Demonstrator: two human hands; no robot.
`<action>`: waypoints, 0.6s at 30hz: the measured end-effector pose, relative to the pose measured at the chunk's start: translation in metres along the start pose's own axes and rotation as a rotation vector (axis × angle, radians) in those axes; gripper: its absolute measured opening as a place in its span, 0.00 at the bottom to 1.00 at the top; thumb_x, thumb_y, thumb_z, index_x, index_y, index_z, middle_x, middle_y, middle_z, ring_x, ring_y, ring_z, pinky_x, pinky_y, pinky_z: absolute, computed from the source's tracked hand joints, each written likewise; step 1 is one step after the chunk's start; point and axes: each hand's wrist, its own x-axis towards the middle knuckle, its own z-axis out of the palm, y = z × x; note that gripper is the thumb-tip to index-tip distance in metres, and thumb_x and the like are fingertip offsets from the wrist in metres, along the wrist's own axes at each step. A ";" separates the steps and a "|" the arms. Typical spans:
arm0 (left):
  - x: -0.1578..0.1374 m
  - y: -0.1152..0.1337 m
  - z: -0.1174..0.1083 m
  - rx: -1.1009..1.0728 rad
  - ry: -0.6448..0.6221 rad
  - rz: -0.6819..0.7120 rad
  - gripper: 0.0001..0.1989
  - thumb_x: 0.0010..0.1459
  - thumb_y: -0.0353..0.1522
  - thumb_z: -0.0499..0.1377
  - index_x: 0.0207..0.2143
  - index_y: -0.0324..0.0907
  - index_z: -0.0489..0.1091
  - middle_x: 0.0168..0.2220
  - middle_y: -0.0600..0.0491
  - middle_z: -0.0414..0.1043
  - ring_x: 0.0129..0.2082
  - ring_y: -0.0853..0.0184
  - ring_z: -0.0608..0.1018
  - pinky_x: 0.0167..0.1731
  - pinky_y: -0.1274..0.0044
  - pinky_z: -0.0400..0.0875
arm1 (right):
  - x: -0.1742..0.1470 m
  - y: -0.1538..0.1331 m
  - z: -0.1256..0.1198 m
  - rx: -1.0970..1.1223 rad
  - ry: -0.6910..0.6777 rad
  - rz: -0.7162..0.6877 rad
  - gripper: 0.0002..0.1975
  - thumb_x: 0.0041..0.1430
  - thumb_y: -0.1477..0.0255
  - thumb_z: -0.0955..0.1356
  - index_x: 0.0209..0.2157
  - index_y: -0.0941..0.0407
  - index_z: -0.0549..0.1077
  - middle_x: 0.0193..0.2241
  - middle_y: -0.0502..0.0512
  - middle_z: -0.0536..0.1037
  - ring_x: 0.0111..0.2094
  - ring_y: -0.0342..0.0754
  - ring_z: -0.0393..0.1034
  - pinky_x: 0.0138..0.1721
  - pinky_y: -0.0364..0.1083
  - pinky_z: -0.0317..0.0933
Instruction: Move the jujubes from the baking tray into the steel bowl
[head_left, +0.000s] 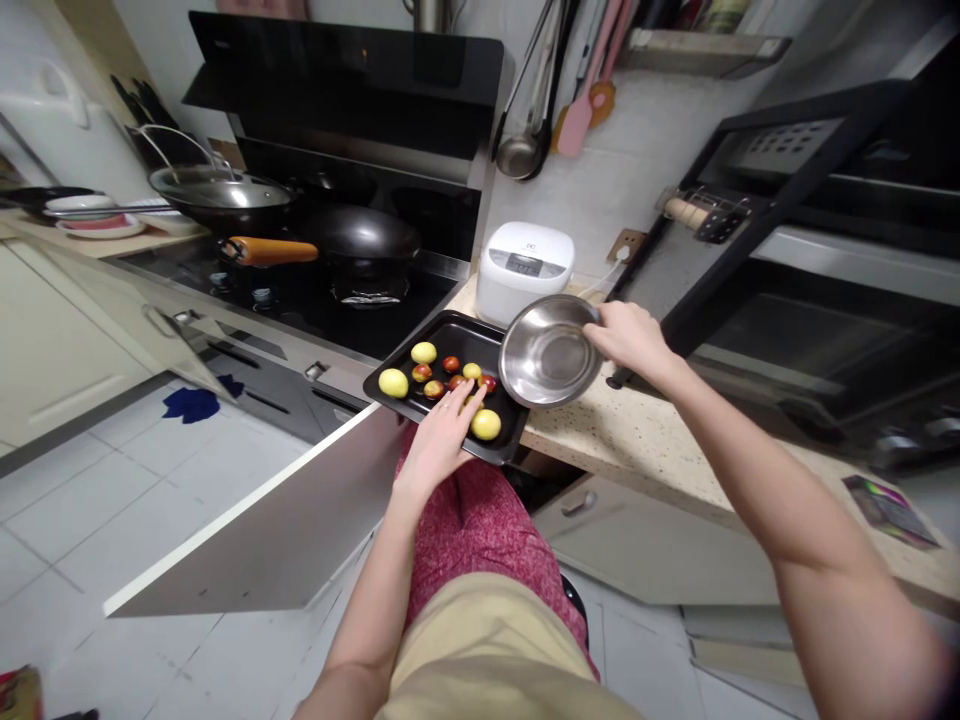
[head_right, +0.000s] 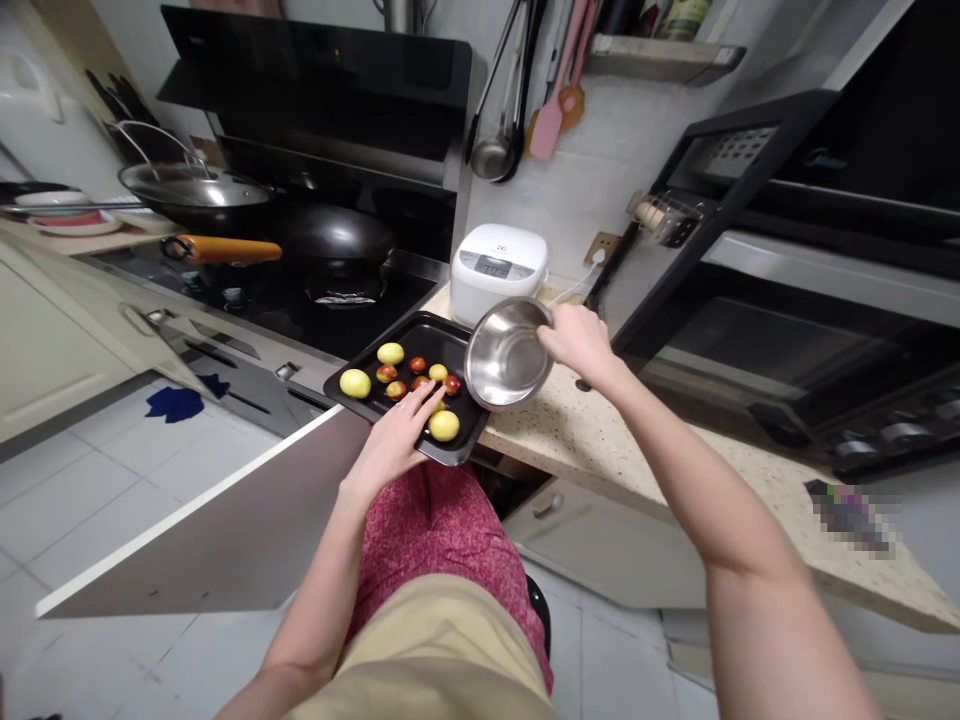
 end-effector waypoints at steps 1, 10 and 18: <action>0.000 0.000 0.001 0.004 -0.001 0.002 0.49 0.58 0.31 0.67 0.74 0.42 0.44 0.74 0.36 0.50 0.73 0.51 0.59 0.70 0.61 0.59 | -0.006 0.012 0.003 0.111 -0.037 0.033 0.08 0.54 0.72 0.65 0.29 0.58 0.77 0.22 0.59 0.78 0.29 0.53 0.76 0.34 0.46 0.64; 0.003 0.006 0.007 0.051 0.004 -0.001 0.47 0.59 0.32 0.67 0.74 0.40 0.47 0.74 0.38 0.53 0.73 0.52 0.61 0.71 0.61 0.58 | -0.081 0.084 0.059 0.804 -0.197 0.381 0.10 0.45 0.72 0.66 0.16 0.52 0.61 0.08 0.47 0.61 0.10 0.40 0.53 0.12 0.41 0.46; 0.005 0.007 0.004 0.039 0.003 -0.004 0.48 0.59 0.31 0.67 0.75 0.45 0.45 0.74 0.40 0.53 0.72 0.52 0.62 0.70 0.62 0.61 | -0.109 0.103 0.089 0.954 -0.266 0.469 0.15 0.46 0.72 0.67 0.12 0.53 0.60 0.07 0.50 0.62 0.09 0.40 0.55 0.11 0.39 0.47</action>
